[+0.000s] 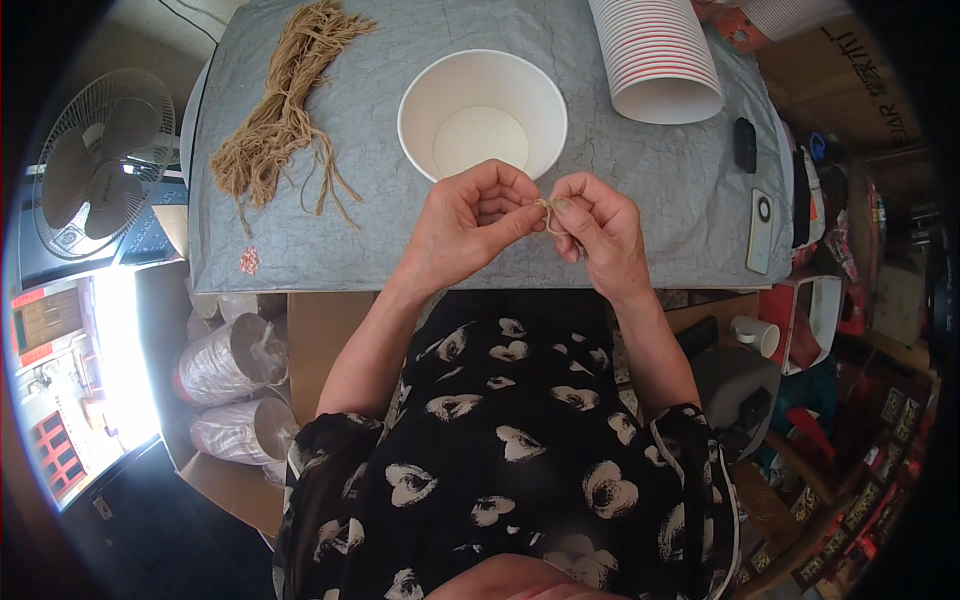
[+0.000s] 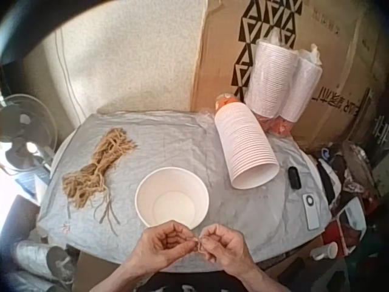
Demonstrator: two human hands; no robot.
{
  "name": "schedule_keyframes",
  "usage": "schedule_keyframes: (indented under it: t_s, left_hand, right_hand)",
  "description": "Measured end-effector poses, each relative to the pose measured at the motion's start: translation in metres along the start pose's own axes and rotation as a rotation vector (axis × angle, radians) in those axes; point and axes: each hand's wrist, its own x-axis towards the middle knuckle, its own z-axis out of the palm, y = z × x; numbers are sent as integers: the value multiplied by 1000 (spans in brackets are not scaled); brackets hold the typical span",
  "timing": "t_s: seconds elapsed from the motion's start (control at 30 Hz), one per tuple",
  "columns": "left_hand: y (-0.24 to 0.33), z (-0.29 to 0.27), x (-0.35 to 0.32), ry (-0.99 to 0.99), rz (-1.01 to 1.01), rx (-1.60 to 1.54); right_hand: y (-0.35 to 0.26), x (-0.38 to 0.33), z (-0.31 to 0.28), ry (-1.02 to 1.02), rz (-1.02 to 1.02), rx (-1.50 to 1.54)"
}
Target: Threading and knotting pieces of string through pre-punched holes in paper cups to prepare them for hanging.
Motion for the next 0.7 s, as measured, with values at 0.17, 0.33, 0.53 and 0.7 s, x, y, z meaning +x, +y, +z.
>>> schedule_keyframes:
  t_s: [0.17,0.33,0.53,0.7]
  left_hand:
    - [-2,-2,-1,11,7,-19]
    - [-2,-2,-2,14,-1,-9]
    - [1,3,-3,28,-15,36]
    - [-1,4,0,33,34,0]
  right_hand:
    - [-2,0,-1,-12,13,0]
    - [-6,1,-1,-5,51,-23]
    - [-4,1,0,0,32,-117]
    - [-3,0,3,63,23,-23]
